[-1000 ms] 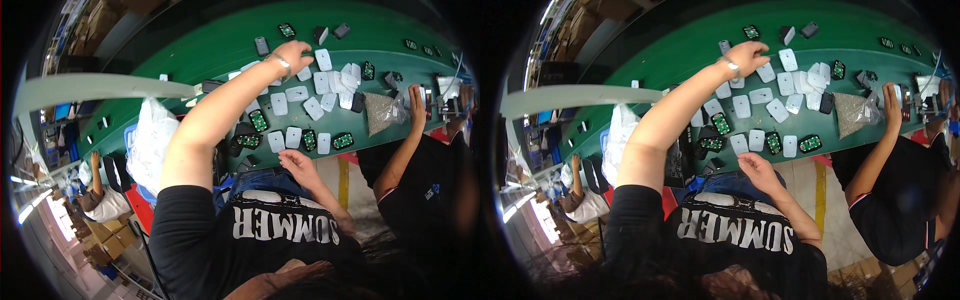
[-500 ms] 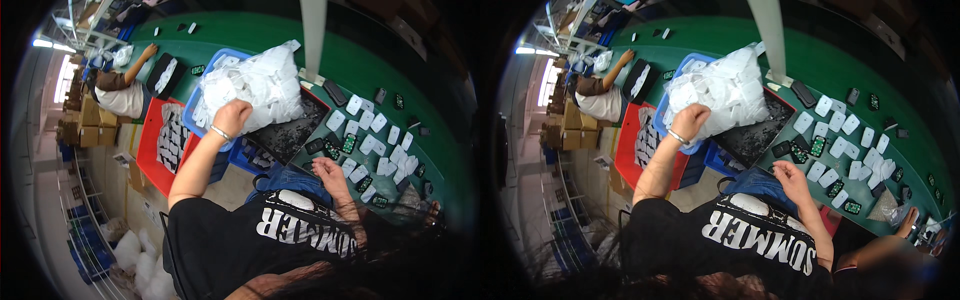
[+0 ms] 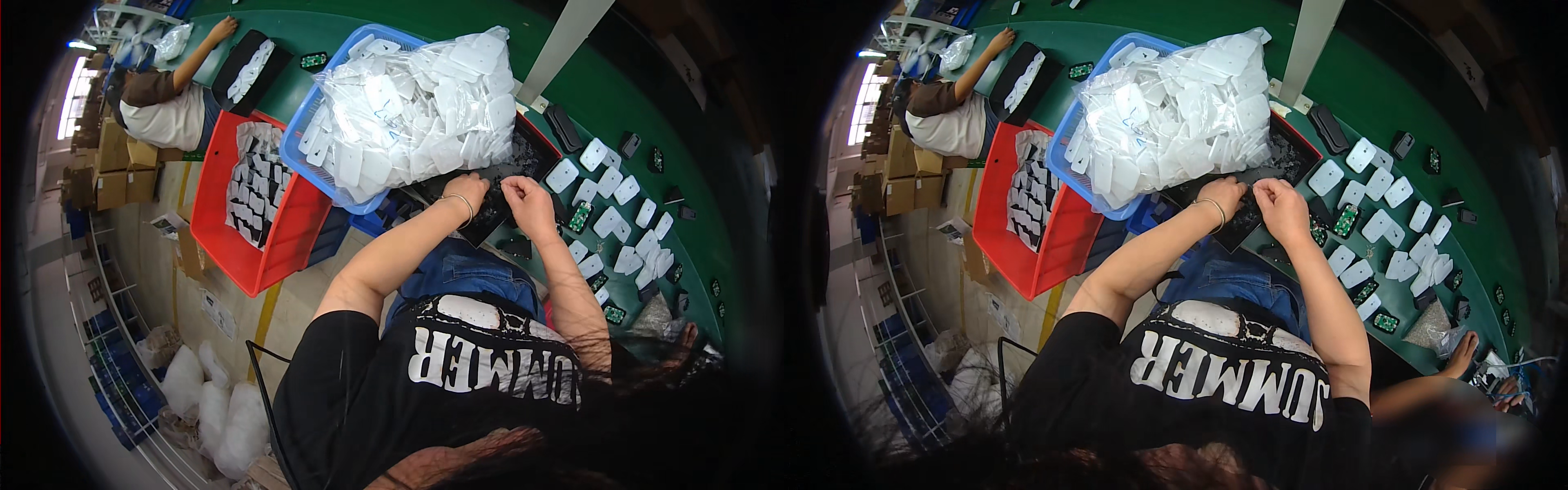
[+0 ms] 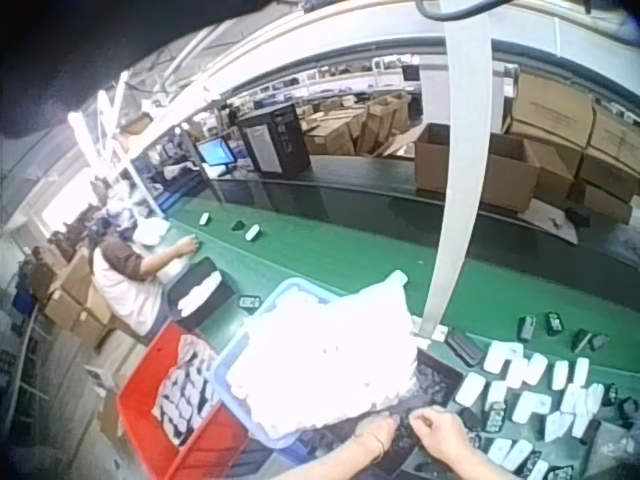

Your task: Assemble electronic circuits into plastic housings on a production line.

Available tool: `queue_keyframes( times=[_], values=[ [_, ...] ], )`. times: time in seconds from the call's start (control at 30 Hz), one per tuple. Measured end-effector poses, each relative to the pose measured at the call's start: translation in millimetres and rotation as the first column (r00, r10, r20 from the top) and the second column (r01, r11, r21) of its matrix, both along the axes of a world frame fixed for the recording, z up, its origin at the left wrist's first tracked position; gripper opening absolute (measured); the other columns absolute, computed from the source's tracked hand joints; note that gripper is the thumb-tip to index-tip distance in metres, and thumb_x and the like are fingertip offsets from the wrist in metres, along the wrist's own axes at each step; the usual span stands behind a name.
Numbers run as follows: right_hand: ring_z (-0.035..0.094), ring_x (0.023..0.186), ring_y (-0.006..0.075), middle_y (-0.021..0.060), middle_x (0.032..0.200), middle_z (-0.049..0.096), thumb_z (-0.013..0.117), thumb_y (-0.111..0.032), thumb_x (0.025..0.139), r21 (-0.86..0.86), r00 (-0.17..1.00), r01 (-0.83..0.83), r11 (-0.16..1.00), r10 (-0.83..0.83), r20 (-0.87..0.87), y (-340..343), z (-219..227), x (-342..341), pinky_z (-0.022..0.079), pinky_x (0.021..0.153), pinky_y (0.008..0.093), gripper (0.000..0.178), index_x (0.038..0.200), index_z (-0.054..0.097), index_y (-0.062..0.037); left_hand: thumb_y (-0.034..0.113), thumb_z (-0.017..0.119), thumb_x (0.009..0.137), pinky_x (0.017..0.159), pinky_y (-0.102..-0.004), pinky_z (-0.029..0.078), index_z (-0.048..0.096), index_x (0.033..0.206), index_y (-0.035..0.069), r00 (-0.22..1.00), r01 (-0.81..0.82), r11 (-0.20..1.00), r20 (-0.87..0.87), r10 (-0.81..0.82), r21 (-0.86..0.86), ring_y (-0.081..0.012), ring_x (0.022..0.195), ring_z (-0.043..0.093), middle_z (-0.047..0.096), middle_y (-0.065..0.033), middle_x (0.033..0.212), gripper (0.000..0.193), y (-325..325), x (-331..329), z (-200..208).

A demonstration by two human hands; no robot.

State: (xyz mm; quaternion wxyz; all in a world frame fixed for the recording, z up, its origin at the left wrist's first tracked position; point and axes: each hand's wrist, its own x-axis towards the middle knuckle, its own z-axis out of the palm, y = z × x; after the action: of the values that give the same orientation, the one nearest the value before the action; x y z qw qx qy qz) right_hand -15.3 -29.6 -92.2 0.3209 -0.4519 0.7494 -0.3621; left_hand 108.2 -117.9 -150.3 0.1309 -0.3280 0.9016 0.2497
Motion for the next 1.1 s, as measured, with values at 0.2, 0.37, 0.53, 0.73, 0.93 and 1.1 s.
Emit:
queue_keyframes(
  times=[0.2, 0.37, 0.53, 0.73, 0.93, 1.1],
  values=[
    [0.057, 0.063, 0.0125, 0.0066, 0.076, 0.060, 0.060, -0.014, 0.080, 0.017, 0.973, 0.162, 0.987, -0.163, 0.161, 22.8, -7.5, -11.7, 0.046, 0.059, 0.0246, 0.015, 0.088, 0.062, -0.0023, 0.015, 0.055, 0.077, 0.073, -0.0386, 0.047, 0.062, 0.089, 0.006, 1.000, -0.030, 1.000, 0.009, 0.030, 0.004, -0.0294, 0.083, 0.059, 0.060, -0.0150, 0.089, 0.016, -3.2, -1.5, 1.1],
    [0.054, 0.062, 0.0085, 0.0038, 0.074, 0.060, 0.060, -0.015, 0.081, 0.047, 0.945, 0.209, 0.977, -0.214, 0.249, 33.7, -13.1, -17.2, 0.045, 0.059, 0.0219, 0.016, 0.089, 0.063, -0.0018, 0.014, 0.057, 0.077, 0.065, -0.0358, 0.048, 0.062, 0.095, 0.004, 0.926, -0.184, 0.981, -0.324, 0.192, 0.055, -0.0257, 0.072, 0.061, 0.062, -0.0148, 0.082, 0.021, -6.0, 11.2, -12.5],
    [0.054, 0.062, 0.0091, 0.0039, 0.073, 0.061, 0.060, -0.015, 0.081, 0.063, 0.930, 0.212, 0.975, -0.221, 0.292, 35.0, -16.0, -18.1, 0.045, 0.059, 0.0225, 0.016, 0.089, 0.062, -0.0017, 0.006, 0.058, 0.079, 0.054, -0.0252, 0.047, 0.056, 0.103, -0.002, 0.801, -0.365, 0.708, -0.184, 0.570, 0.605, -0.0139, 0.066, 0.061, 0.064, -0.0113, 0.084, 0.026, -3.8, 9.2, -3.4],
    [0.053, 0.067, 0.0051, -0.0006, 0.079, 0.059, 0.055, -0.009, 0.084, 0.012, 0.880, 0.125, 0.992, -0.117, 0.461, 37.0, -1.7, -10.2, 0.044, 0.061, 0.0186, 0.016, 0.098, 0.060, -0.0018, 0.005, 0.056, 0.082, 0.061, -0.0221, 0.048, 0.058, 0.102, 0.000, 0.543, -0.122, 0.185, -0.090, 0.835, 0.975, -0.0122, 0.068, 0.060, 0.064, -0.0082, 0.085, 0.020, 12.2, 18.6, 36.2],
    [0.053, 0.071, 0.0067, 0.0010, 0.084, 0.057, 0.056, -0.005, 0.083, -0.116, 0.847, 0.128, 0.985, -0.048, 0.530, 31.4, 23.4, 0.3, 0.044, 0.063, 0.0192, 0.014, 0.095, 0.061, -0.0018, 0.006, 0.054, 0.085, 0.069, -0.0248, 0.049, 0.054, 0.109, 0.002, 0.477, 0.283, -0.220, 0.061, 0.877, 0.933, -0.0144, 0.077, 0.059, 0.062, -0.0080, 0.091, 0.024, 20.6, 22.3, 54.6],
    [0.054, 0.070, 0.0084, 0.0030, 0.085, 0.055, 0.059, -0.004, 0.081, -0.210, 0.881, 0.119, 0.970, -0.005, 0.473, 29.4, 42.5, 1.4, 0.044, 0.062, 0.0200, 0.013, 0.093, 0.062, -0.0023, 0.007, 0.054, 0.085, 0.068, -0.0245, 0.049, 0.055, 0.109, 0.002, 0.462, 0.279, -0.172, 0.025, 0.887, 0.945, -0.0148, 0.076, 0.060, 0.062, -0.0084, 0.090, 0.025, 21.6, 21.4, 60.2]
  ],
)
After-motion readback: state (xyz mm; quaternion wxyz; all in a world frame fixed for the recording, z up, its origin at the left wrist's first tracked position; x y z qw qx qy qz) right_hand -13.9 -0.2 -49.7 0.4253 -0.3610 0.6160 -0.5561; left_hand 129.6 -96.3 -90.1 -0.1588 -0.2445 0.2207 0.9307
